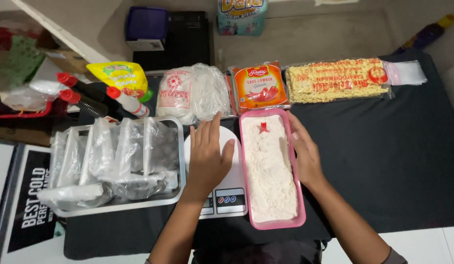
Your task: The person places small plastic bags containing dark round items into a metal tray, then uses a small measuring cup and a spoon to transfer white powder from a pink container into another small plastic bag.
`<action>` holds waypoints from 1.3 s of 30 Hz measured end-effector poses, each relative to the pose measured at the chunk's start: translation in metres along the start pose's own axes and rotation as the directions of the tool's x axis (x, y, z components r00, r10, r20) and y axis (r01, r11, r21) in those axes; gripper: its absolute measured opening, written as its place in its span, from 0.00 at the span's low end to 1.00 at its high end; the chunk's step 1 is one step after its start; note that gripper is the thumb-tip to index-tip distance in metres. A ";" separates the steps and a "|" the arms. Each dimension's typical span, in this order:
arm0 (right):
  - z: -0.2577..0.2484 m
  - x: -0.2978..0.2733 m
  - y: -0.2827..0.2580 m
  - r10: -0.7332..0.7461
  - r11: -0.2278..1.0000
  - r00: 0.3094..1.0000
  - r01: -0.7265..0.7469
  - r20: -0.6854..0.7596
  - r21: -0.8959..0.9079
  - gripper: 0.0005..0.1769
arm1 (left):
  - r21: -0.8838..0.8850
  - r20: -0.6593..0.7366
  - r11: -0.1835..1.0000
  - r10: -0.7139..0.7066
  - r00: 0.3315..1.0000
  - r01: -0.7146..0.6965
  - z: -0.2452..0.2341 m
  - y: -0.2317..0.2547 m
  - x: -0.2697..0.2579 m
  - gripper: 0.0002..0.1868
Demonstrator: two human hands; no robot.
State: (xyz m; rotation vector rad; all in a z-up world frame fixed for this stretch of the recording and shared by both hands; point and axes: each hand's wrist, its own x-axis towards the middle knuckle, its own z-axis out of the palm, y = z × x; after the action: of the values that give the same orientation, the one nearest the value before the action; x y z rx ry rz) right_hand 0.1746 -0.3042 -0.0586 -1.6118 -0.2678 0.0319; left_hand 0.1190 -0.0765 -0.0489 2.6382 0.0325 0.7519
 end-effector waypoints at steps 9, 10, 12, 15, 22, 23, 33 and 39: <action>-0.002 0.003 0.014 -0.001 1.000 0.999 0.002 -0.047 0.022 0.29 | -0.104 0.112 0.994 0.000 0.994 0.012 0.003 -0.007 0.001 0.32; -0.004 0.003 0.011 -0.002 1.000 0.997 0.004 -0.071 0.016 0.29 | -0.119 0.118 0.993 0.021 0.993 -0.007 0.004 -0.008 0.000 0.32; -0.008 0.006 0.003 -0.019 0.999 0.999 0.017 -0.047 -0.050 0.27 | -0.039 0.154 0.999 -0.009 0.988 0.015 0.006 -0.011 0.000 0.33; -0.042 0.019 0.013 -0.103 0.936 0.994 0.089 -0.025 -0.342 0.20 | -0.086 0.312 0.995 -0.023 0.950 0.052 -0.002 -0.009 0.005 0.33; -0.196 0.103 0.057 -0.417 0.565 0.904 0.180 -0.091 -0.806 0.10 | -0.073 0.275 0.997 -0.009 0.961 0.031 0.003 -0.012 0.002 0.30; -0.214 0.111 0.060 -0.423 0.490 0.899 0.120 -0.115 -0.863 0.10 | -0.076 0.272 0.997 -0.006 0.962 0.028 0.002 -0.011 0.003 0.30; -0.284 0.144 0.082 -0.307 0.100 0.952 0.030 -0.002 -0.995 0.29 | -0.077 0.283 0.996 -0.016 0.959 0.040 0.004 -0.012 0.002 0.28; -0.297 0.149 0.094 -0.384 0.062 0.923 -0.006 -0.029 -0.998 0.12 | -0.071 0.245 0.997 -0.004 0.970 0.023 0.008 -0.014 0.001 0.25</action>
State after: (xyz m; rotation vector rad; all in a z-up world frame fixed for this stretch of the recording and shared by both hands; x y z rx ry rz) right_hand 0.3881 -0.5707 -0.1111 -2.9681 -0.2811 -0.8195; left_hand 0.1246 -0.0663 -0.0600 2.6371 -0.0449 0.4099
